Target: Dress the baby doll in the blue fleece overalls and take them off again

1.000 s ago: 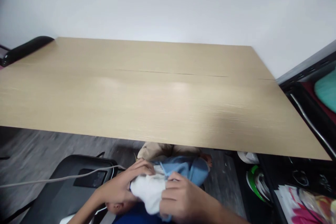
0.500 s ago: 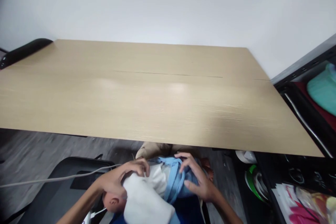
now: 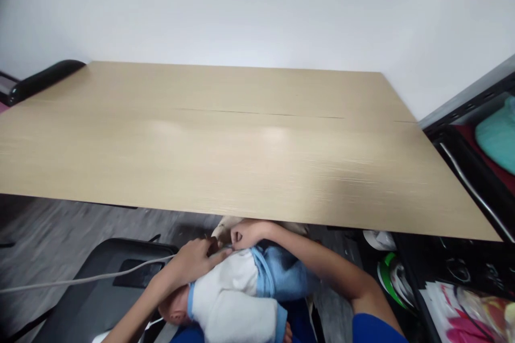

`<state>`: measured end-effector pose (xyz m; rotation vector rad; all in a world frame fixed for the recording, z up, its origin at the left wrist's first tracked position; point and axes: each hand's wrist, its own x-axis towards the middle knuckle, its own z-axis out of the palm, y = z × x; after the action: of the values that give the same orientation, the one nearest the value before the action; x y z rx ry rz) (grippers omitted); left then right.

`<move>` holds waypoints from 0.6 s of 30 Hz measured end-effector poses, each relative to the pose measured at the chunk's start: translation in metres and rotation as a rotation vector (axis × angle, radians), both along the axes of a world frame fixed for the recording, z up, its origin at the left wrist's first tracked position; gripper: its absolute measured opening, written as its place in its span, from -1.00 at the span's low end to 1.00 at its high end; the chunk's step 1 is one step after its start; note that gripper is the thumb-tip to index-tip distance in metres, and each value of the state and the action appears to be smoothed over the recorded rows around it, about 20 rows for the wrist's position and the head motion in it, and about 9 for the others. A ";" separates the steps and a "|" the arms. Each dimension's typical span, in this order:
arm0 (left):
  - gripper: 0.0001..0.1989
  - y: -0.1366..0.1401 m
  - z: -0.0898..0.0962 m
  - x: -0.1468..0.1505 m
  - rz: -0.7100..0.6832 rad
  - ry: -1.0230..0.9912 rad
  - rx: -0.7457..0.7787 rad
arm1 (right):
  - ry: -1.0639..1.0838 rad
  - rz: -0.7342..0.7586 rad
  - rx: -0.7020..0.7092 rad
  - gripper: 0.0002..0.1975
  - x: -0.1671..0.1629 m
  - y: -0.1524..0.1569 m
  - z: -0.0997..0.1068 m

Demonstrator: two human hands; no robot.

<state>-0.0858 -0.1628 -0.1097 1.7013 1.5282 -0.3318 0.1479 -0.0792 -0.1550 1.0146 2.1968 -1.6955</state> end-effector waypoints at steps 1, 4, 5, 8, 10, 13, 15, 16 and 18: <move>-0.31 0.001 0.003 0.002 -0.018 0.044 -0.011 | -0.014 0.007 -0.020 -0.79 -0.006 0.003 -0.002; -0.44 0.004 0.007 0.006 -0.013 -0.012 -0.023 | -0.038 -0.006 -0.049 -0.79 -0.018 0.006 -0.008; -0.49 0.005 0.006 0.007 0.009 -0.051 -0.024 | -0.039 -0.013 -0.057 -0.80 -0.019 0.006 -0.010; -0.59 0.006 -0.003 0.009 0.069 -0.138 -0.047 | -0.033 -0.027 -0.095 -0.81 -0.013 0.005 -0.016; -0.64 0.006 -0.006 0.010 0.092 -0.188 -0.046 | -0.021 -0.033 -0.135 -0.82 -0.005 0.006 -0.019; -0.68 0.003 -0.002 0.015 0.141 -0.294 -0.061 | 0.005 -0.091 -0.166 -0.82 0.005 0.006 -0.026; -0.66 0.000 0.005 0.019 0.180 -0.356 -0.103 | 0.012 -0.177 -0.153 -0.80 0.005 0.002 -0.034; -0.64 0.000 0.008 0.021 0.194 -0.375 -0.121 | 0.011 -0.223 -0.145 -0.78 0.003 0.000 -0.039; -0.60 -0.001 0.013 0.021 0.189 -0.388 -0.132 | 0.008 -0.305 -0.143 -0.74 0.000 -0.004 -0.051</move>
<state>-0.0646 -0.1641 -0.0966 1.4075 1.3325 -0.0002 0.1479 -0.0835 -0.2058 1.3608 1.9701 -1.9501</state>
